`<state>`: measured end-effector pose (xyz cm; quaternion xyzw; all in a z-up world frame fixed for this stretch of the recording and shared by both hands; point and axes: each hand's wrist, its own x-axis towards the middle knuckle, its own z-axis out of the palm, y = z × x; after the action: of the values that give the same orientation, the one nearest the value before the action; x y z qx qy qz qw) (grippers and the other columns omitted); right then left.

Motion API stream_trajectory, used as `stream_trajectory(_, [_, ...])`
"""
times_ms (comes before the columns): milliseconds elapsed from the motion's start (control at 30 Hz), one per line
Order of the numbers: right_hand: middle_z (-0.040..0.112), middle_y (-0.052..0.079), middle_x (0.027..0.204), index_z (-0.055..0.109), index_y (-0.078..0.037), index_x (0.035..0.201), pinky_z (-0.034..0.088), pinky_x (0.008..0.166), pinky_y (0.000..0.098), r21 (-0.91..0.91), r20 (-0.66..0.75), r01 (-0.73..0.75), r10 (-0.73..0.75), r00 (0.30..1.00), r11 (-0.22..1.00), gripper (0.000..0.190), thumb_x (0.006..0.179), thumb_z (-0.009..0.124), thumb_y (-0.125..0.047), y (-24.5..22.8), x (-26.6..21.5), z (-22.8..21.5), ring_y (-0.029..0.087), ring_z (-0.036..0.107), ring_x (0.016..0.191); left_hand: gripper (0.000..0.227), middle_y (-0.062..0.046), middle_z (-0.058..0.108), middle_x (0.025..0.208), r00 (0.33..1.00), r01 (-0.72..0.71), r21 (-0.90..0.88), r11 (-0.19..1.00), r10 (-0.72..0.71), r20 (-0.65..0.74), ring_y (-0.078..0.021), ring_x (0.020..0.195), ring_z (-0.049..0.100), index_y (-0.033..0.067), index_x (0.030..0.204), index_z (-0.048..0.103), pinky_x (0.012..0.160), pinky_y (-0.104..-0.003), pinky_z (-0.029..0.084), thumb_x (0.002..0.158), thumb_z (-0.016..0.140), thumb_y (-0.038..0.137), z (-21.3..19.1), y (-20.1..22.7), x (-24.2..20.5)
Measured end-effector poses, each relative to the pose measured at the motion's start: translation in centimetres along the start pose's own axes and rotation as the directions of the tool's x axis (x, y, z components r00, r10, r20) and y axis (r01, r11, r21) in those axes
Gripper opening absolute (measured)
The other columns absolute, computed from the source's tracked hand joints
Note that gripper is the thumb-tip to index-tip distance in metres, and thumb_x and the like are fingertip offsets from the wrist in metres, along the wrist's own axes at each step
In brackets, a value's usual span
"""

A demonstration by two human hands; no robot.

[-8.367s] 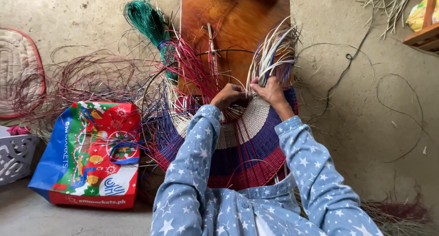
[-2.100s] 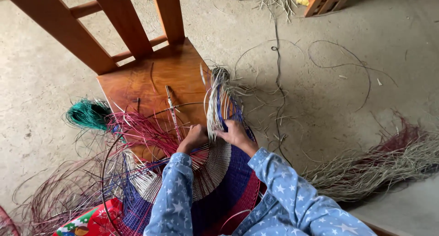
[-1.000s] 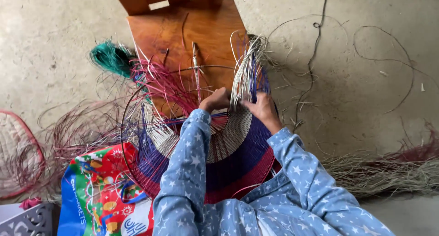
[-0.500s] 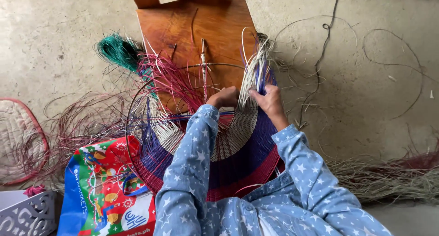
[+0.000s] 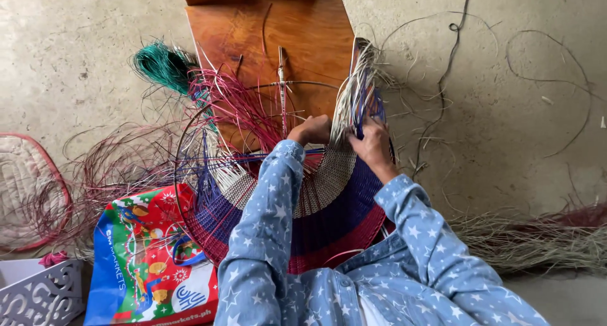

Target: Weave colored fibers into a circular decorative mat

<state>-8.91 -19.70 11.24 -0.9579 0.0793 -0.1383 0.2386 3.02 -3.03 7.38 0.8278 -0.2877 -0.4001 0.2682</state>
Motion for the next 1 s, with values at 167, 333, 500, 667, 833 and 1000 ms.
stream_trajectory(167, [0.067, 0.026, 0.072, 0.071, 0.001, 0.078, 0.050, 0.062, 0.0473, 0.211, 0.166, -0.293, 0.262, 0.951, 0.932, 0.041, 0.077, 0.090, -0.036, 0.9, 0.8, -1.1, 0.043, 0.067, 0.069, 0.025, -0.009, 0.077, 0.086, 0.997, 0.017, -0.097, 0.995, -0.024, -0.076, -0.0371, 0.093, 0.074, 0.0203, 0.084, 0.079, 0.095, -0.049, 0.051, 0.070, 0.078, 0.040, 0.6, -0.5, -0.2])
stream_trajectory(333, [0.068, 0.011, 0.081, 0.071, -0.008, 0.084, 0.048, 0.088, 0.0500, 0.164, 0.039, 0.052, -0.060, 0.997, 0.985, 0.025, 0.072, 0.087, -0.023, -1.2, -2.4, -2.1, 0.038, 0.067, 0.089, 0.024, -0.015, 0.077, 0.087, 0.998, 0.045, -0.194, 0.980, -0.051, -0.025, -0.0427, 0.095, 0.072, 0.0130, 0.086, 0.079, 0.089, -0.050, 0.054, 0.068, 0.075, 0.029, 1.0, -0.6, 0.9])
stream_trajectory(500, [0.071, 0.010, 0.083, 0.070, -0.013, 0.086, 0.046, 0.093, 0.0459, 0.219, 0.011, 0.019, -0.022, 1.000, 0.976, 0.023, 0.080, 0.086, -0.028, 1.2, -2.2, -1.2, 0.035, 0.067, 0.094, 0.017, -0.009, 0.075, 0.070, 0.995, 0.092, 0.015, 0.996, -0.092, -0.027, -0.0387, 0.079, 0.075, 0.0180, 0.074, 0.080, 0.079, -0.043, 0.059, 0.057, 0.079, 0.020, 0.9, 0.0, 1.5])
stream_trajectory(667, [0.071, 0.008, 0.072, 0.071, -0.016, 0.070, 0.052, 0.076, 0.0393, 0.235, 0.057, -0.129, 0.119, 0.991, 0.963, 0.025, 0.075, 0.087, -0.035, 0.0, 0.5, -1.5, 0.031, 0.069, 0.075, 0.038, -0.027, 0.074, 0.101, 0.998, 0.030, -0.091, 0.995, -0.024, 0.060, -0.0483, 0.103, 0.070, 0.0041, 0.101, 0.077, 0.091, -0.054, 0.055, 0.076, 0.074, 0.032, -0.9, 2.0, -0.9])
stream_trajectory(833, [0.068, 0.014, 0.068, 0.072, -0.008, 0.075, 0.052, 0.070, 0.0474, 0.206, 0.065, -0.163, 0.152, 0.986, 0.965, 0.028, 0.069, 0.088, -0.030, 0.3, -0.7, -1.0, 0.037, 0.069, 0.072, 0.037, -0.029, 0.073, 0.093, 0.998, -0.066, -0.196, 0.978, 0.064, -0.016, -0.0494, 0.096, 0.070, -0.0041, 0.092, 0.075, 0.085, -0.054, 0.053, 0.077, 0.074, 0.030, 0.4, -0.4, 1.6])
stream_trajectory(1000, [0.069, 0.015, 0.077, 0.072, -0.008, 0.079, 0.051, 0.085, 0.0449, 0.232, -0.038, 0.067, -0.060, 0.998, 0.970, 0.029, 0.066, 0.093, -0.022, -1.1, -2.3, -3.2, 0.040, 0.069, 0.084, 0.029, -0.022, 0.074, 0.079, 0.992, -0.130, -0.275, 0.953, 0.124, -0.039, -0.0399, 0.076, 0.071, 0.0037, 0.079, 0.077, 0.072, -0.049, 0.052, 0.074, 0.077, 0.033, 1.7, -2.6, 3.8])
